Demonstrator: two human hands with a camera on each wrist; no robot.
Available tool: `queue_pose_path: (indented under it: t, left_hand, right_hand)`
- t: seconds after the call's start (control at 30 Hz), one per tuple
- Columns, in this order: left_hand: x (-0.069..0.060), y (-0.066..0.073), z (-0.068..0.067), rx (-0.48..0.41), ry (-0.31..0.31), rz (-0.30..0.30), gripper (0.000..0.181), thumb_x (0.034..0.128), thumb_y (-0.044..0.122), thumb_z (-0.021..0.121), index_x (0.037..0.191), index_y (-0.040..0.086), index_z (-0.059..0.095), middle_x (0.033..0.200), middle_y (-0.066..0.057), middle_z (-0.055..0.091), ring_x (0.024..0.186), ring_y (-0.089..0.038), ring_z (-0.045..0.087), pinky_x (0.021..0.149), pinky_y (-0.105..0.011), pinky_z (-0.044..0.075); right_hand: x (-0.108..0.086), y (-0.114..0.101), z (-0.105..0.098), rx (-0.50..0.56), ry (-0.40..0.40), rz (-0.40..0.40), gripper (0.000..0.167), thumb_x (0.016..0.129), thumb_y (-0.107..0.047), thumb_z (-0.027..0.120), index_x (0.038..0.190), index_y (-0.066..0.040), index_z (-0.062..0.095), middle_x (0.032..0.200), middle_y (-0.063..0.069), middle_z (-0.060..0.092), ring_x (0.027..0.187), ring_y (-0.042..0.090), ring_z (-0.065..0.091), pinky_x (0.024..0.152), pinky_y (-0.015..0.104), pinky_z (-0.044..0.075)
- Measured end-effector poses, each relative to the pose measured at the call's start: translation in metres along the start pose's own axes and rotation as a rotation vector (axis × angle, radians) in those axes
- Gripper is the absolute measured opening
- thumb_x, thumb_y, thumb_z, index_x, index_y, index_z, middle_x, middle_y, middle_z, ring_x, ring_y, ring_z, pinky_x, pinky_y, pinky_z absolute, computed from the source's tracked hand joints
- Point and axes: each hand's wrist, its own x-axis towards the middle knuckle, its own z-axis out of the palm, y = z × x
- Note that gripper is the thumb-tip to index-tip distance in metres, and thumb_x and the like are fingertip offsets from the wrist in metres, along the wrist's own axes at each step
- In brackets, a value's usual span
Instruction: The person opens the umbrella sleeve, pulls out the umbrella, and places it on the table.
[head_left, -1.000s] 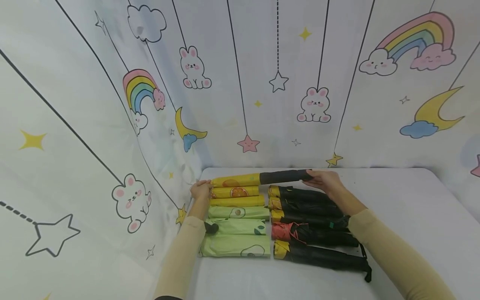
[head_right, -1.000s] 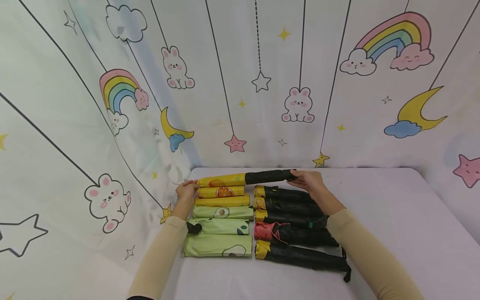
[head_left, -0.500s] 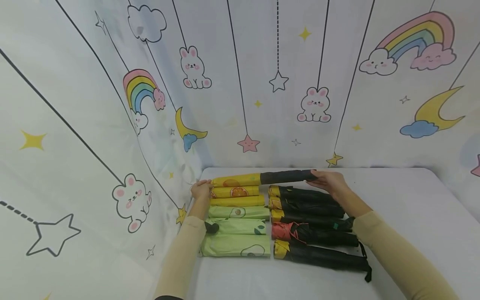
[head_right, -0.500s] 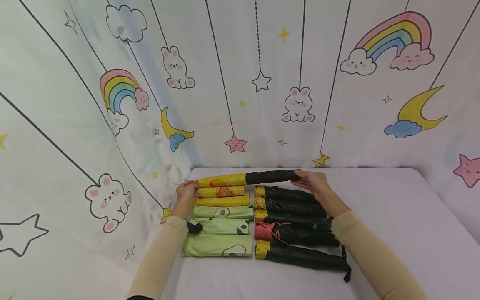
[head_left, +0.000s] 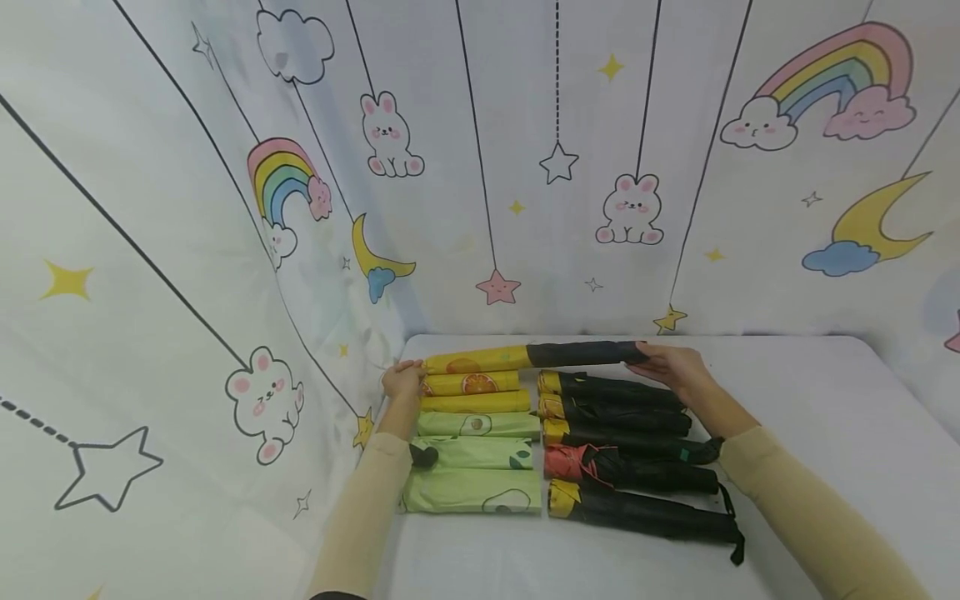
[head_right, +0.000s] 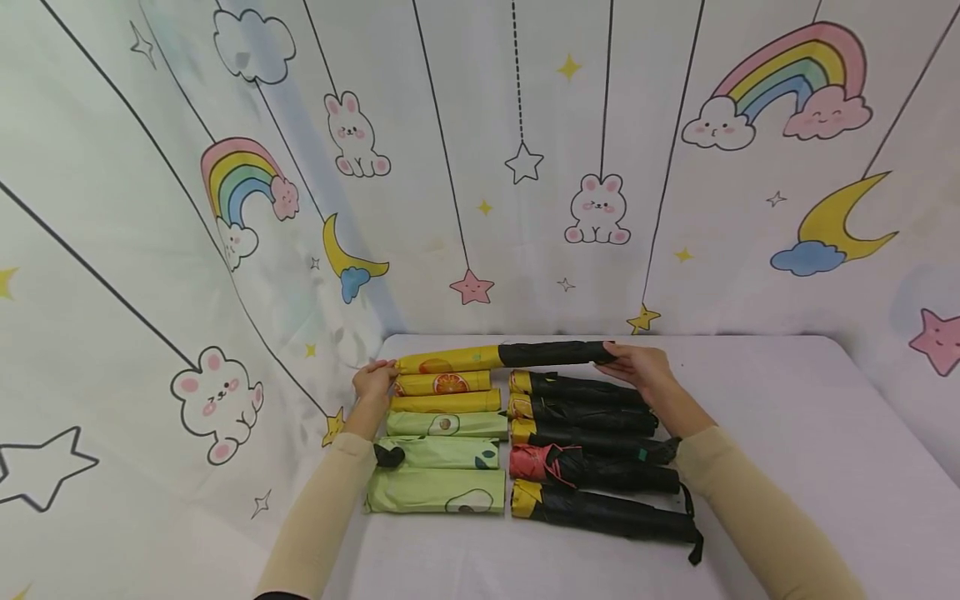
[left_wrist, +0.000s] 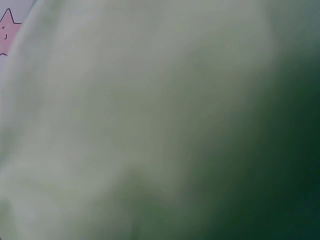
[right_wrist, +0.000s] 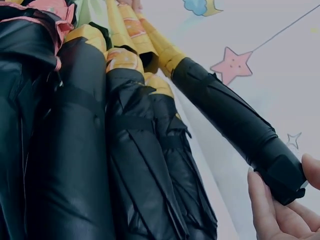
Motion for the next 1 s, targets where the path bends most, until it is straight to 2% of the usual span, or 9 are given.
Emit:
queue_pose_path:
  t: [0.13, 0.3, 0.5, 0.7, 0.83, 0.93, 1.0]
  left_hand:
    - [-0.004, 0.002, 0.000, -0.004, -0.010, 0.013, 0.048, 0.0918, -0.011, 0.068, 0.138, -0.002, 0.057, 0.128, -0.012, 0.072, 0.109, -0.023, 0.070, 0.064, -0.023, 0.056]
    - [-0.007, 0.004, 0.000, -0.011, -0.026, 0.030, 0.046, 0.0927, -0.011, 0.068, 0.137, -0.002, 0.057, 0.130, -0.014, 0.070, 0.109, -0.023, 0.069, 0.070, -0.022, 0.059]
    - [-0.005, 0.001, 0.000, -0.007, -0.026, 0.014, 0.047, 0.0928, -0.009, 0.069, 0.137, 0.001, 0.057, 0.129, -0.011, 0.071, 0.103, -0.018, 0.071, 0.064, -0.023, 0.055]
    - [0.000, -0.001, -0.001, -0.016, -0.022, 0.019, 0.047, 0.0904, -0.011, 0.071, 0.135, 0.000, 0.059, 0.125, -0.012, 0.073, 0.098, -0.018, 0.072, 0.066, -0.023, 0.058]
    - [0.004, -0.001, -0.002, -0.005, -0.019, 0.014, 0.047, 0.0904, -0.010, 0.071, 0.135, -0.001, 0.060, 0.125, -0.011, 0.073, 0.093, -0.016, 0.072, 0.060, -0.022, 0.057]
    - [0.004, 0.000, -0.003, 0.008, -0.020, 0.008, 0.047, 0.0905, -0.009, 0.072, 0.135, 0.000, 0.060, 0.124, -0.010, 0.074, 0.088, -0.014, 0.071, 0.057, -0.022, 0.054]
    - [0.003, 0.001, -0.003, 0.009, -0.017, 0.005, 0.046, 0.0904, -0.008, 0.073, 0.134, 0.001, 0.061, 0.123, -0.009, 0.074, 0.085, -0.014, 0.071, 0.057, -0.022, 0.054]
  right_hand:
    - [0.000, -0.001, -0.006, 0.042, 0.009, 0.005, 0.022, 0.100, -0.002, 0.070, 0.118, 0.002, 0.058, 0.103, 0.011, 0.078, 0.104, 0.032, 0.075, 0.101, 0.049, 0.057]
    - [0.000, 0.000, -0.014, 0.042, 0.026, 0.007, 0.025, 0.099, -0.001, 0.069, 0.120, 0.000, 0.054, 0.104, 0.009, 0.078, 0.104, 0.032, 0.075, 0.101, 0.049, 0.057]
    - [-0.003, 0.001, -0.027, 0.014, 0.037, 0.016, 0.033, 0.100, -0.003, 0.070, 0.127, 0.001, 0.051, 0.104, 0.005, 0.078, 0.104, 0.029, 0.076, 0.098, 0.046, 0.059]
    - [-0.003, 0.005, -0.041, 0.011, 0.035, 0.009, 0.018, 0.099, -0.003, 0.070, 0.116, -0.002, 0.062, 0.104, 0.009, 0.078, 0.103, 0.030, 0.076, 0.108, 0.051, 0.048]
    - [-0.002, 0.009, -0.049, 0.008, 0.018, 0.001, 0.012, 0.100, -0.003, 0.070, 0.111, -0.004, 0.066, 0.105, 0.009, 0.078, 0.103, 0.030, 0.076, 0.111, 0.054, 0.044]
    - [0.000, 0.013, -0.055, -0.054, 0.005, -0.013, 0.018, 0.101, -0.007, 0.069, 0.118, -0.001, 0.062, 0.106, 0.007, 0.078, 0.105, 0.029, 0.075, 0.110, 0.052, 0.045]
    - [0.002, 0.015, -0.058, -0.124, 0.005, -0.027, 0.033, 0.102, -0.012, 0.069, 0.129, 0.003, 0.056, 0.106, 0.006, 0.079, 0.108, 0.028, 0.074, 0.110, 0.050, 0.046]
